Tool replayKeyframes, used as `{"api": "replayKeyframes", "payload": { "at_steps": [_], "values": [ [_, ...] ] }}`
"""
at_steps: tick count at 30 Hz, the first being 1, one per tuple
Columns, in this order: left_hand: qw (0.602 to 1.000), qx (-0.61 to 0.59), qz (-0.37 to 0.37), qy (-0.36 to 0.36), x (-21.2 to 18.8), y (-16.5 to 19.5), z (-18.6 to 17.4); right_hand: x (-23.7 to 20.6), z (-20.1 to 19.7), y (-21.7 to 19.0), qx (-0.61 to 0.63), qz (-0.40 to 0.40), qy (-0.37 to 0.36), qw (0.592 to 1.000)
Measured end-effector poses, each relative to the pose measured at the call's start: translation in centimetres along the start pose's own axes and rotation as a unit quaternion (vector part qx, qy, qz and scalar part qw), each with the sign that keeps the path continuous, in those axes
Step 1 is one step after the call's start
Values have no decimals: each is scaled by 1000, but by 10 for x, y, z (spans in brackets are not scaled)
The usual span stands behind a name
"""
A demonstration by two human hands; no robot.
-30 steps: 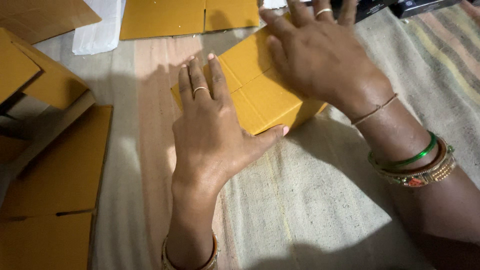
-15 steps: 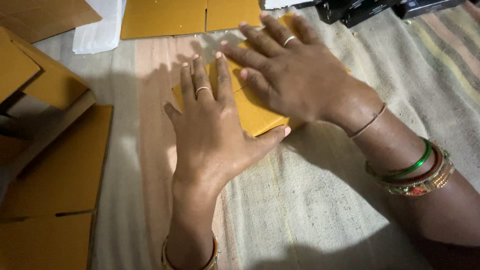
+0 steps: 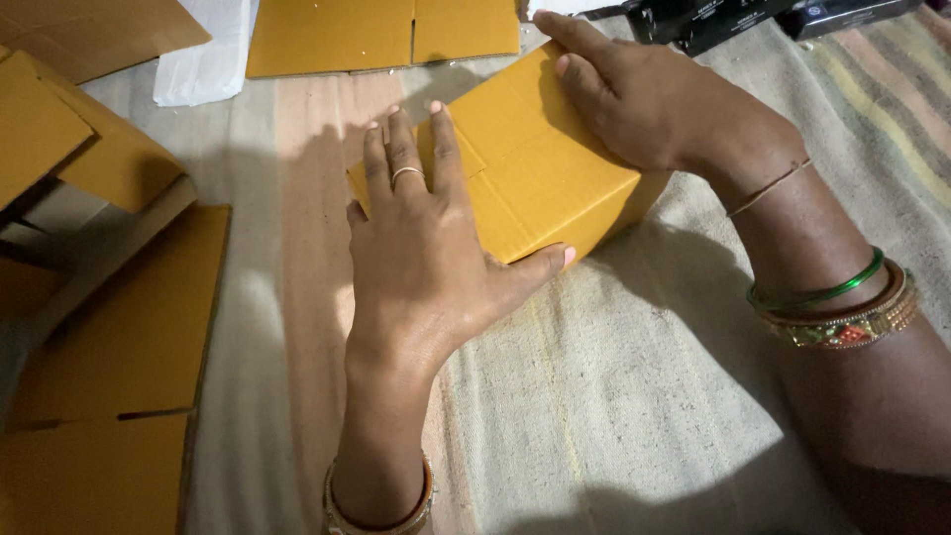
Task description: The person folds flat yellow cardboard mailer boxes into open boxes on a cloth-covered floor, pressing the creases and flaps by hand, then sets folded boxes aside and picks up the next flat box to repeat the folding.
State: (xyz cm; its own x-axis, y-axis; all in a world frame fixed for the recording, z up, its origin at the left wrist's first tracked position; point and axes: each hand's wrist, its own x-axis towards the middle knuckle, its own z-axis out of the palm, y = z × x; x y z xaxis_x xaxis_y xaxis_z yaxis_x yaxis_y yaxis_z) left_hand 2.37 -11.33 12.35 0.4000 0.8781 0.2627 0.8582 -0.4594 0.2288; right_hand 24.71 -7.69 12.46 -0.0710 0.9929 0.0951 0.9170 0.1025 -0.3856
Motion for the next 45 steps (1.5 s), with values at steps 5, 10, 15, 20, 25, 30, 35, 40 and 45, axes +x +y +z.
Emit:
{"api": "replayKeyframes", "payload": {
  "at_steps": [5,10,15,20,25,30,35,40,45],
  "values": [
    [998,44,-33,-28,-1,5,-4,-12,10,-16,-205,-38,115,971],
    [997,71,-25,-29,0,6,-7,-14,24,-37,-170,-210,141,952],
    [994,105,-30,-20,-5,13,-1,-24,34,-51,-131,-243,91,957],
    [997,50,-4,51,-11,16,6,-22,27,-47,-139,-240,73,958],
    [998,63,3,6,-5,9,5,-13,22,-38,-168,-214,53,961],
    [998,35,13,-55,-1,-6,-2,-4,9,-11,-124,-138,20,982],
    [992,-29,-17,-122,4,-25,-9,2,-3,11,-20,4,-28,999],
    [994,-33,-27,-102,3,-26,-12,-3,2,8,-90,-35,51,994],
    [993,50,-65,-88,-2,-10,-12,-10,8,-13,-145,-108,90,979]
  ]
}}
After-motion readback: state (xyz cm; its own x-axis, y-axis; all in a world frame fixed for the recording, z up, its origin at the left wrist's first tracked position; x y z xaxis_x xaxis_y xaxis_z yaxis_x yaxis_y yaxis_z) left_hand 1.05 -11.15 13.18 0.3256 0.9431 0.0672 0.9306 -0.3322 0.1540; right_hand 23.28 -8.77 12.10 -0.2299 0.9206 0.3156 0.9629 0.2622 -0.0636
